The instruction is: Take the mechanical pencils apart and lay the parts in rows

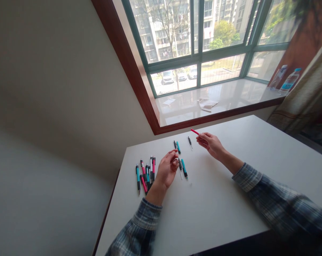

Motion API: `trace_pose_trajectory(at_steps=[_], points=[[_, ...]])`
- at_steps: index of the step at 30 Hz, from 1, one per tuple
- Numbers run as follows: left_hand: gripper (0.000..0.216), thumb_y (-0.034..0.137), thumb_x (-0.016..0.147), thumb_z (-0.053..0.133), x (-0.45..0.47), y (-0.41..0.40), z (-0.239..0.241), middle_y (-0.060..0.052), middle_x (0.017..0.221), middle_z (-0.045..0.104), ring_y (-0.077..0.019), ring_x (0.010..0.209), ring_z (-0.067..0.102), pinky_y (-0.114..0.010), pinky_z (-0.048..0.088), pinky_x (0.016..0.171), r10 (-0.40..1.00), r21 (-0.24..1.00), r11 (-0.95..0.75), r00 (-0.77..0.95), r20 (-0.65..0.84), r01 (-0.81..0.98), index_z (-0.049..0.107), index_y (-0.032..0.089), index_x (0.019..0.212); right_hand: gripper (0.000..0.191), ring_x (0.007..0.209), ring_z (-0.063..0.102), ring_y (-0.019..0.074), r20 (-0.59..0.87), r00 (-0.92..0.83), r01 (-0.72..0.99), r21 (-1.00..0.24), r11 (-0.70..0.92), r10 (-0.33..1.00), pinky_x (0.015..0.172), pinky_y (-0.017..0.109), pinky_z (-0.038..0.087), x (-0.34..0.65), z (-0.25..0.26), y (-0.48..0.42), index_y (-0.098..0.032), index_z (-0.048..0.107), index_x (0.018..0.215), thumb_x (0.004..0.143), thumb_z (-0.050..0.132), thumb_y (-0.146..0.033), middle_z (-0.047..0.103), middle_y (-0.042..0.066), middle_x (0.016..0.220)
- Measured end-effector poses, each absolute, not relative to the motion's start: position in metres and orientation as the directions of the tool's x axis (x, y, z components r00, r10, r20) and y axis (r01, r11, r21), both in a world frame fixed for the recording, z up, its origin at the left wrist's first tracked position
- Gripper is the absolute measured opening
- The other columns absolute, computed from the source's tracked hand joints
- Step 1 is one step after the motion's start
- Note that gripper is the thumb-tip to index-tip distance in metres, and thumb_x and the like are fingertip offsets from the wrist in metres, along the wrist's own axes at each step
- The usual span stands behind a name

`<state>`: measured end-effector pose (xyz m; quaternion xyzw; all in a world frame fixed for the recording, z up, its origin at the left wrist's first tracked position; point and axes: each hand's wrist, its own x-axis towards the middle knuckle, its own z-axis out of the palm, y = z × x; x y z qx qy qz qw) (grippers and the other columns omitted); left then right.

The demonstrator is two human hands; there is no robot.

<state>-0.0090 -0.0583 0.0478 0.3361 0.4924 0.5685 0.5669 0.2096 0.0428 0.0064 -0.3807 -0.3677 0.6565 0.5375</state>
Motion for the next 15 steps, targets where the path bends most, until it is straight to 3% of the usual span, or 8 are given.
trace_pose_trajectory(at_steps=[2,3,5,6,8,10,15], points=[[0.022,0.038,0.091,0.069,-0.001,-0.081,0.057,-0.004,0.083,0.067,-0.0122,0.063,0.055,-0.024,0.048,0.058,0.957,0.993,-0.090,-0.270,0.106,0.070,0.073,0.019,0.101,0.037,0.088,0.069,0.0198,-0.112,-0.109,-0.400,-0.905,-0.147,0.988,0.081,0.032,0.055,0.212,0.004,0.045,-0.022,0.065,0.081,0.071,0.089,-0.048,0.076,0.006,0.091],[0.020,0.037,0.092,0.067,0.006,-0.099,0.059,-0.006,0.090,0.070,-0.0160,0.071,0.060,-0.028,0.052,0.064,0.918,0.935,-0.199,-0.279,0.283,0.295,0.074,0.021,0.102,0.038,0.086,0.069,0.0193,-0.111,-0.097,-0.384,-0.913,-0.140,0.989,0.079,0.032,0.054,0.213,0.003,0.045,-0.022,0.064,0.081,0.071,0.089,-0.048,0.076,0.006,0.090],[0.016,0.030,0.094,0.066,0.022,-0.140,0.056,-0.009,0.103,0.072,-0.0236,0.090,0.066,-0.038,0.056,0.082,0.846,0.727,-0.381,-0.103,0.524,0.572,0.076,0.027,0.106,0.039,0.082,0.067,0.0186,-0.103,-0.075,-0.350,-0.929,-0.123,0.992,0.077,0.031,0.053,0.213,0.002,0.044,-0.022,0.062,0.080,0.071,0.088,-0.049,0.076,0.006,0.089],[0.021,0.027,0.093,0.067,0.031,-0.161,0.051,-0.009,0.104,0.072,-0.0261,0.096,0.067,-0.041,0.057,0.087,0.825,0.628,-0.462,0.044,0.563,0.626,0.076,0.031,0.112,0.039,0.081,0.067,0.0186,-0.098,-0.070,-0.330,-0.937,-0.116,0.993,0.076,0.032,0.052,0.213,0.002,0.044,-0.022,0.062,0.080,0.071,0.087,-0.050,0.076,0.006,0.088],[0.034,0.027,0.092,0.070,0.045,-0.192,0.036,-0.009,0.101,0.072,-0.0260,0.092,0.068,-0.041,0.058,0.083,0.811,0.537,-0.517,0.181,0.556,0.667,0.072,0.034,0.125,0.040,0.081,0.067,0.0188,-0.085,-0.079,-0.291,-0.951,-0.105,0.993,0.075,0.032,0.051,0.213,0.000,0.043,-0.022,0.061,0.081,0.072,0.086,-0.052,0.076,0.007,0.088],[0.047,0.033,0.091,0.073,0.054,-0.203,0.022,-0.010,0.108,0.071,-0.0251,0.089,0.069,-0.039,0.061,0.078,0.869,0.540,-0.457,0.225,0.441,0.707,0.064,0.031,0.137,0.040,0.082,0.067,0.0190,-0.076,-0.087,-0.265,-0.959,-0.097,0.993,0.075,0.031,0.050,0.213,-0.002,0.044,-0.022,0.060,0.081,0.073,0.085,-0.052,0.077,0.007,0.089],[0.073,0.039,0.076,0.088,0.071,-0.176,0.017,-0.009,0.115,0.068,-0.0266,0.095,0.070,-0.042,0.062,0.086,0.927,0.557,-0.375,0.297,0.229,0.741,0.059,0.028,0.143,0.038,0.085,0.068,0.0195,-0.068,-0.076,-0.272,-0.958,-0.087,0.995,0.076,0.031,0.050,0.217,-0.003,0.046,-0.022,0.060,0.082,0.073,0.084,-0.050,0.077,0.007,0.090]])
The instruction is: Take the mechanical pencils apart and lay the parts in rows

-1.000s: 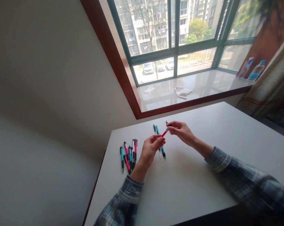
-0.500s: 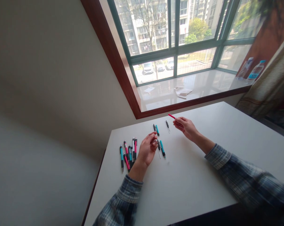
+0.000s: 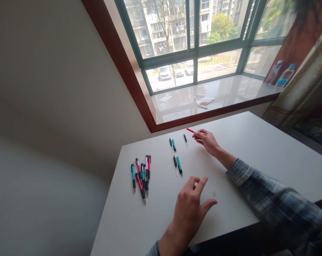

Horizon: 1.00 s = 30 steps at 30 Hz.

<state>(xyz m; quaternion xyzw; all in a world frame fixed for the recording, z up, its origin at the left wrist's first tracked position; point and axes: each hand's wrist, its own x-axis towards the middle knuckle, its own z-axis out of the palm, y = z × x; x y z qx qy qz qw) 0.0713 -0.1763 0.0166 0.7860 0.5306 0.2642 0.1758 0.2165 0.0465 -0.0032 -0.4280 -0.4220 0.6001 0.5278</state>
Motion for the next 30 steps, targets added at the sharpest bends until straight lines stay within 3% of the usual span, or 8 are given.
trace_pose_trajectory(at_steps=[4,11,18,25,30], points=[[0.072,0.042,0.071,0.091,0.097,-0.165,0.014,-0.007,0.110,0.069,-0.0260,0.095,0.070,-0.042,0.062,0.087,0.900,0.552,-0.425,0.399,0.175,0.717,0.063,0.029,0.137,0.034,0.084,0.068,0.0193,-0.075,-0.081,-0.272,-0.958,-0.094,0.994,0.075,0.031,0.050,0.218,-0.006,0.050,-0.021,0.060,0.081,0.074,0.082,-0.047,0.078,0.009,0.091],[0.045,0.035,0.076,0.089,0.130,-0.163,-0.008,-0.005,0.106,0.068,-0.0233,0.090,0.067,-0.038,0.060,0.080,0.886,0.505,-0.453,0.434,0.163,0.734,0.071,0.027,0.116,0.033,0.082,0.067,0.0190,-0.095,-0.088,-0.242,-0.964,-0.114,0.992,0.071,0.030,0.048,0.218,-0.015,0.053,-0.022,0.059,0.081,0.073,0.081,-0.045,0.079,0.009,0.092],[0.006,0.027,0.091,0.074,0.148,-0.156,-0.008,-0.004,0.093,0.069,-0.0225,0.087,0.065,-0.035,0.056,0.077,0.872,0.470,-0.464,0.479,0.095,0.751,0.071,0.023,0.092,0.031,0.078,0.066,0.0182,-0.082,-0.112,-0.225,-0.969,-0.106,0.990,0.069,0.031,0.048,0.217,-0.015,0.053,-0.021,0.060,0.080,0.073,0.080,-0.044,0.079,0.009,0.089],[0.017,0.026,0.089,0.073,0.154,-0.159,-0.002,-0.005,0.103,0.069,-0.0254,0.093,0.063,-0.038,0.056,0.081,0.865,0.484,-0.459,0.499,0.052,0.745,0.069,0.024,0.106,0.025,0.080,0.067,0.0189,-0.093,-0.075,-0.196,-0.975,-0.106,0.993,0.069,0.030,0.048,0.218,-0.019,0.057,-0.022,0.058,0.083,0.077,0.071,-0.043,0.080,0.009,0.093],[0.006,0.029,0.094,0.070,0.160,-0.160,-0.011,-0.003,0.097,0.070,-0.0218,0.087,0.064,-0.033,0.055,0.074,0.837,0.419,-0.526,0.538,0.100,0.740,0.069,0.024,0.091,0.033,0.079,0.064,0.0189,-0.066,-0.007,-0.117,-0.991,-0.066,0.998,0.069,0.030,0.046,0.218,-0.025,0.066,-0.018,0.062,0.108,0.085,0.057,-0.042,0.081,0.011,0.095]])
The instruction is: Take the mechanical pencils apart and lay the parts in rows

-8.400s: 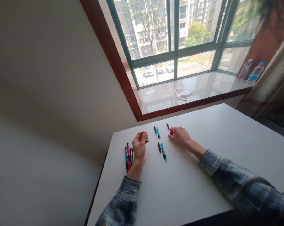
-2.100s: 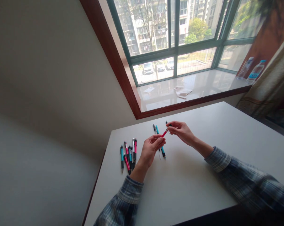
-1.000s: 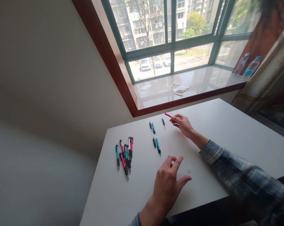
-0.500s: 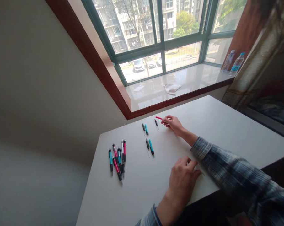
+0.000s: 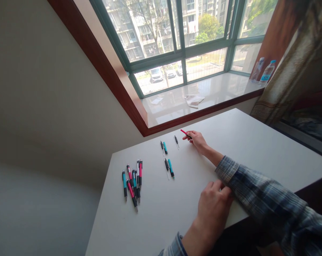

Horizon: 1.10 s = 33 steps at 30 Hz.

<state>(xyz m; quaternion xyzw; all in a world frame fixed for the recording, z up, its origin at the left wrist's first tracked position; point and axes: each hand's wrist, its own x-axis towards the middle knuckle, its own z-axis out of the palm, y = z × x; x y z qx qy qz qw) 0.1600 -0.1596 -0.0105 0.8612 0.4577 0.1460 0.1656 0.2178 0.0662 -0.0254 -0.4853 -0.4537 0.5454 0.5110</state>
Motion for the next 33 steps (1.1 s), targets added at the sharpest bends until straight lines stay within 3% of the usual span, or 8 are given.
trace_pose_trajectory(at_steps=[4,9,12,16,19,24,33], points=[[0.006,0.028,0.095,0.069,0.161,-0.160,-0.017,-0.001,0.093,0.070,-0.0200,0.084,0.065,-0.030,0.054,0.070,0.830,0.371,-0.550,0.541,0.137,0.749,0.068,0.023,0.092,0.039,0.079,0.062,0.0187,0.001,0.012,0.035,-0.999,0.001,1.000,0.069,0.030,0.044,0.220,-0.028,0.070,-0.016,0.062,0.119,0.088,0.054,-0.039,0.082,0.009,0.096],[0.007,0.025,0.092,0.073,0.129,-0.148,0.002,-0.001,0.092,0.071,-0.0187,0.082,0.066,-0.028,0.053,0.070,0.815,0.412,-0.572,0.549,0.187,0.709,0.067,0.022,0.090,0.022,0.067,0.061,0.0164,0.097,-0.016,0.274,-0.957,0.097,0.995,0.064,0.028,0.042,0.221,-0.027,0.065,-0.020,0.067,0.107,0.088,0.057,-0.026,0.081,0.003,0.092],[0.002,0.024,0.096,0.068,0.091,-0.121,0.024,-0.001,0.093,0.073,-0.0167,0.081,0.067,-0.029,0.053,0.076,0.857,0.531,-0.512,0.439,0.268,0.675,0.068,0.023,0.094,0.017,0.070,0.064,0.0160,0.165,-0.024,0.375,-0.913,0.162,0.986,0.067,0.028,0.044,0.220,-0.027,0.062,-0.021,0.067,0.103,0.088,0.057,-0.019,0.080,0.003,0.092],[0.014,0.034,0.098,0.064,0.034,-0.080,0.047,-0.001,0.087,0.074,-0.0165,0.073,0.066,-0.031,0.053,0.073,0.919,0.639,-0.393,0.250,0.306,0.662,0.070,0.022,0.092,0.012,0.072,0.066,0.0154,0.250,-0.048,0.482,-0.842,0.242,0.967,0.071,0.027,0.047,0.219,-0.027,0.060,-0.020,0.068,0.098,0.088,0.062,-0.017,0.077,0.006,0.101],[0.024,0.044,0.097,0.063,-0.001,-0.064,0.050,-0.004,0.087,0.074,-0.0190,0.074,0.065,-0.033,0.054,0.070,0.937,0.681,-0.331,0.140,0.321,0.653,0.071,0.022,0.093,0.006,0.073,0.065,0.0172,0.293,-0.080,0.560,-0.778,0.286,0.953,0.071,0.028,0.045,0.217,-0.027,0.060,-0.020,0.070,0.088,0.088,0.064,-0.018,0.075,0.006,0.091],[0.027,0.048,0.095,0.065,-0.028,-0.068,0.041,-0.004,0.088,0.075,-0.0197,0.075,0.065,-0.032,0.055,0.070,0.945,0.728,-0.266,0.021,0.327,0.632,0.072,0.022,0.093,0.007,0.071,0.065,0.0174,0.312,-0.142,0.633,-0.701,0.328,0.939,0.066,0.027,0.040,0.211,-0.025,0.058,-0.021,0.071,0.085,0.087,0.066,-0.017,0.074,0.003,0.079],[0.024,0.045,0.095,0.066,-0.024,-0.071,0.036,-0.003,0.091,0.075,-0.0179,0.076,0.064,-0.031,0.052,0.072,0.947,0.759,-0.273,0.027,0.320,0.592,0.075,0.022,0.094,0.012,0.066,0.065,0.0156,0.307,-0.180,0.627,-0.696,0.350,0.935,0.066,0.026,0.041,0.206,-0.024,0.054,-0.023,0.075,0.091,0.092,0.064,-0.028,0.075,0.000,0.077]])
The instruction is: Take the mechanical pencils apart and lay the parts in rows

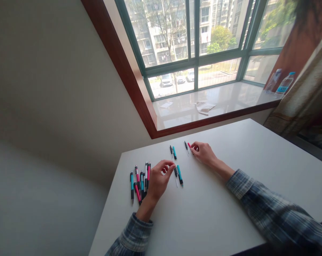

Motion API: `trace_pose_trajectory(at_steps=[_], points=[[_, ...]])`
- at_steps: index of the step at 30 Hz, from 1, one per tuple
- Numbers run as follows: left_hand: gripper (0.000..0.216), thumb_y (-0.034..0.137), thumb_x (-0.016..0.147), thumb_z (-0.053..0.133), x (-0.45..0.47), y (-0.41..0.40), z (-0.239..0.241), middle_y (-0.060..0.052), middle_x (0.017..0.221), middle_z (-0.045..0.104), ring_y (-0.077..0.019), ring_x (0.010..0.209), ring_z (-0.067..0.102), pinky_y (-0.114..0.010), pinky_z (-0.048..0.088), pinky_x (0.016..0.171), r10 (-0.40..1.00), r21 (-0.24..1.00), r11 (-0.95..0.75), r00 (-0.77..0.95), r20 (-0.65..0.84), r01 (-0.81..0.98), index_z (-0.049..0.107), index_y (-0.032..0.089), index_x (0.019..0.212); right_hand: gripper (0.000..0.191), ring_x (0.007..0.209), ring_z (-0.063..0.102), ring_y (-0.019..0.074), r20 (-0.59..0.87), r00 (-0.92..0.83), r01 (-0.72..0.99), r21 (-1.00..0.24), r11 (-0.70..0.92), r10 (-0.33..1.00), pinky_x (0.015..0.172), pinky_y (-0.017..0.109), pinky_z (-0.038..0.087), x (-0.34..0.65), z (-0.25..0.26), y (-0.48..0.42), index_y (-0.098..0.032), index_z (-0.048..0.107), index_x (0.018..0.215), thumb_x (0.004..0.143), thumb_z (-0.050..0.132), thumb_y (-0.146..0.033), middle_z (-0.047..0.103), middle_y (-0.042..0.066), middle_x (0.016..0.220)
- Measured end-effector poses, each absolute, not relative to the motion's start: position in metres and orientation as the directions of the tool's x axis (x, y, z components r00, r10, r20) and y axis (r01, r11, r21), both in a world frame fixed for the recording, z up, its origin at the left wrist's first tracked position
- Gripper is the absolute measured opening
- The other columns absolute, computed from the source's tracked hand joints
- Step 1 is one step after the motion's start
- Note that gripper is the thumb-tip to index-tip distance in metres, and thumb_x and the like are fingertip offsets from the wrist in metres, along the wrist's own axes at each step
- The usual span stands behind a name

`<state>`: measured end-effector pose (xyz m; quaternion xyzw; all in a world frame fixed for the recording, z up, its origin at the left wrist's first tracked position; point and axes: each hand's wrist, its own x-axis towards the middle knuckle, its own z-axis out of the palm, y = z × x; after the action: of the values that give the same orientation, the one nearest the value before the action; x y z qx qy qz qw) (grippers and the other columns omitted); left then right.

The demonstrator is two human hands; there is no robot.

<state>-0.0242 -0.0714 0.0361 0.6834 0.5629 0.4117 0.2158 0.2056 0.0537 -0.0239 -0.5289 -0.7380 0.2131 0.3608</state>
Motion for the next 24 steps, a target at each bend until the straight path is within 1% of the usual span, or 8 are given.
trace_pose_trajectory(at_steps=[4,7,13,17,19,22,24], points=[[0.025,0.046,0.093,0.069,-0.0240,-0.0712,0.0331,-0.003,0.093,0.076,-0.0181,0.076,0.066,-0.030,0.053,0.073,0.958,0.794,-0.255,0.029,0.287,0.552,0.075,0.022,0.095,0.015,0.069,0.066,0.0156,0.308,-0.208,0.603,-0.706,0.370,0.928,0.068,0.026,0.042,0.2044,-0.0216,0.0514,-0.024,0.078,0.093,0.090,0.064,-0.028,0.076,0.000,0.081],[0.024,0.045,0.092,0.070,-0.0237,-0.0715,0.0324,-0.002,0.091,0.076,-0.0176,0.074,0.067,-0.029,0.052,0.071,0.963,0.817,-0.238,0.018,0.269,0.525,0.075,0.023,0.098,0.017,0.071,0.067,0.0163,0.305,-0.206,0.604,-0.708,0.366,0.930,0.070,0.026,0.043,0.2039,-0.0198,0.0506,-0.024,0.079,0.095,0.089,0.064,-0.026,0.077,0.001,0.082],[0.024,0.045,0.093,0.069,-0.0228,-0.0710,0.0341,-0.001,0.087,0.074,-0.0156,0.070,0.064,-0.026,0.051,0.067,0.964,0.834,-0.228,-0.007,0.267,0.502,0.075,0.022,0.094,0.019,0.070,0.068,0.0164,0.301,-0.168,0.620,-0.708,0.338,0.939,0.070,0.026,0.043,0.2023,-0.0200,0.0513,-0.023,0.078,0.101,0.088,0.064,-0.023,0.077,0.000,0.080],[0.026,0.045,0.093,0.068,-0.0221,-0.0703,0.0359,-0.003,0.089,0.076,-0.0169,0.072,0.065,-0.027,0.052,0.068,0.965,0.834,-0.217,-0.019,0.262,0.507,0.078,0.023,0.102,0.016,0.067,0.067,0.0161,0.293,-0.155,0.642,-0.696,0.322,0.943,0.067,0.026,0.042,0.1990,-0.0192,0.0498,-0.023,0.076,0.096,0.086,0.064,-0.020,0.077,-0.001,0.077],[0.027,0.045,0.093,0.068,-0.0217,-0.0702,0.0367,-0.003,0.091,0.077,-0.0171,0.073,0.065,-0.028,0.053,0.069,0.967,0.833,-0.211,-0.018,0.256,0.511,0.079,0.023,0.102,0.014,0.066,0.067,0.0163,0.297,-0.155,0.644,-0.693,0.324,0.942,0.067,0.027,0.041,0.1977,-0.0183,0.0489,-0.023,0.075,0.094,0.086,0.064,-0.020,0.076,-0.001,0.076],[0.028,0.046,0.092,0.069,-0.0218,-0.0699,0.0374,-0.004,0.094,0.078,-0.0177,0.075,0.067,-0.029,0.054,0.070,0.972,0.852,-0.193,-0.022,0.233,0.486,0.080,0.022,0.101,0.012,0.066,0.067,0.0168,0.299,-0.149,0.633,-0.703,0.324,0.942,0.067,0.027,0.043,0.1976,-0.0168,0.0481,-0.024,0.075,0.093,0.088,0.065,-0.022,0.076,0.000,0.075],[0.031,0.047,0.091,0.071,-0.0225,-0.0692,0.0371,-0.006,0.093,0.079,-0.0183,0.076,0.068,-0.030,0.056,0.071,0.979,0.885,-0.165,-0.039,0.202,0.435,0.080,0.020,0.102,0.011,0.065,0.067,0.0170,0.307,-0.131,0.618,-0.718,0.320,0.943,0.067,0.027,0.044,0.1983,-0.0146,0.0472,-0.023,0.075,0.093,0.089,0.065,-0.026,0.076,0.000,0.075]])
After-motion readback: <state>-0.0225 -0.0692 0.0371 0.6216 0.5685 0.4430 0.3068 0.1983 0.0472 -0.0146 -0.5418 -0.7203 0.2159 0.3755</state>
